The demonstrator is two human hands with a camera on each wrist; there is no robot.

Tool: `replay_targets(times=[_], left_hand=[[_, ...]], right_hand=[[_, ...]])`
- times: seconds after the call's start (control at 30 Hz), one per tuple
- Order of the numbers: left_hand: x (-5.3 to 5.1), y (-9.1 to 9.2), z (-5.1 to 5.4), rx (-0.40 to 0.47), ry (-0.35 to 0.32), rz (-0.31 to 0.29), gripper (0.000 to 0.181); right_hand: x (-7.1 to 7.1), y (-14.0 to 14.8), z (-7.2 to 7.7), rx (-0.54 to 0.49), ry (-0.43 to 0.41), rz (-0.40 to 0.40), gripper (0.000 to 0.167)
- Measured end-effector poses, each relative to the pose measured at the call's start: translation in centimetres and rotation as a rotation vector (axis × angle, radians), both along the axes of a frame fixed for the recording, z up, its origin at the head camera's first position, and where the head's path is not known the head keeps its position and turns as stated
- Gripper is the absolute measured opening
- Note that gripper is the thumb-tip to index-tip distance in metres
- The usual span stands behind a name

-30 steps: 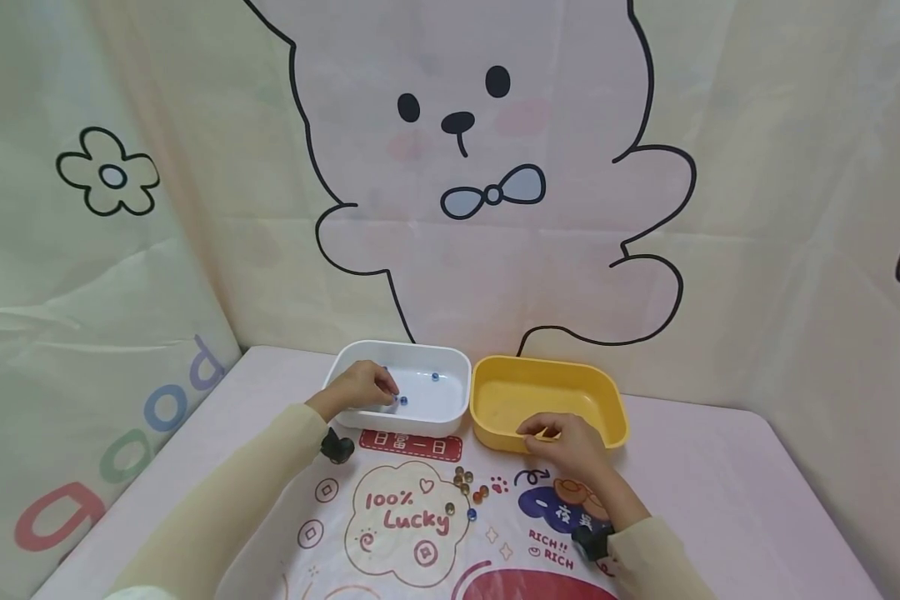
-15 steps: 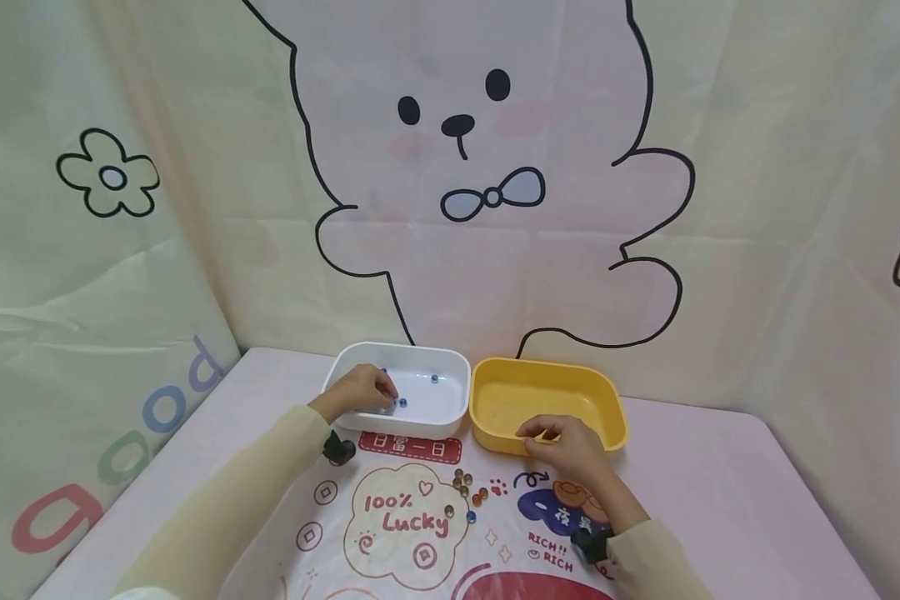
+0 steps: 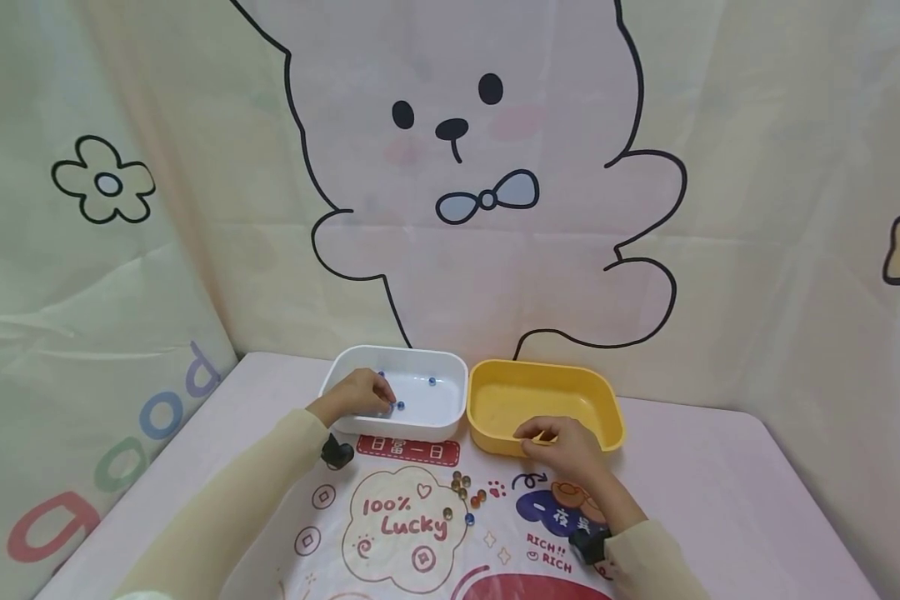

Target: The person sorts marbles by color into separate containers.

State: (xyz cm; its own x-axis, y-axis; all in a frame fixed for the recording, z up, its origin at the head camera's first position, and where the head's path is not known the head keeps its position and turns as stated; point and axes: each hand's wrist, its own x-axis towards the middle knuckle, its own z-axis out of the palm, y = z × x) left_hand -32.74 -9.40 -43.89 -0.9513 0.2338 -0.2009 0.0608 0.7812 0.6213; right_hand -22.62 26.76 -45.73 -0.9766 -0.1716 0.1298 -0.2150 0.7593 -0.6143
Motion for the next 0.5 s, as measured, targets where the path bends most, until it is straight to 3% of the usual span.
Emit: replay_targets(times=[0.23, 0.5], left_hand=[[-0.4, -0.6, 0.0, 0.029, 0.033, 0.005, 0.015], [-0.1, -1.7, 1.1, 0.071, 0.167, -0.041, 0.022]], right_hand=[[0.0, -0.2, -0.2, 0.000, -0.001, -0.001, 0.009], [0.1, -0.2, 0.2, 0.010, -0.002, -0.005, 0.010]])
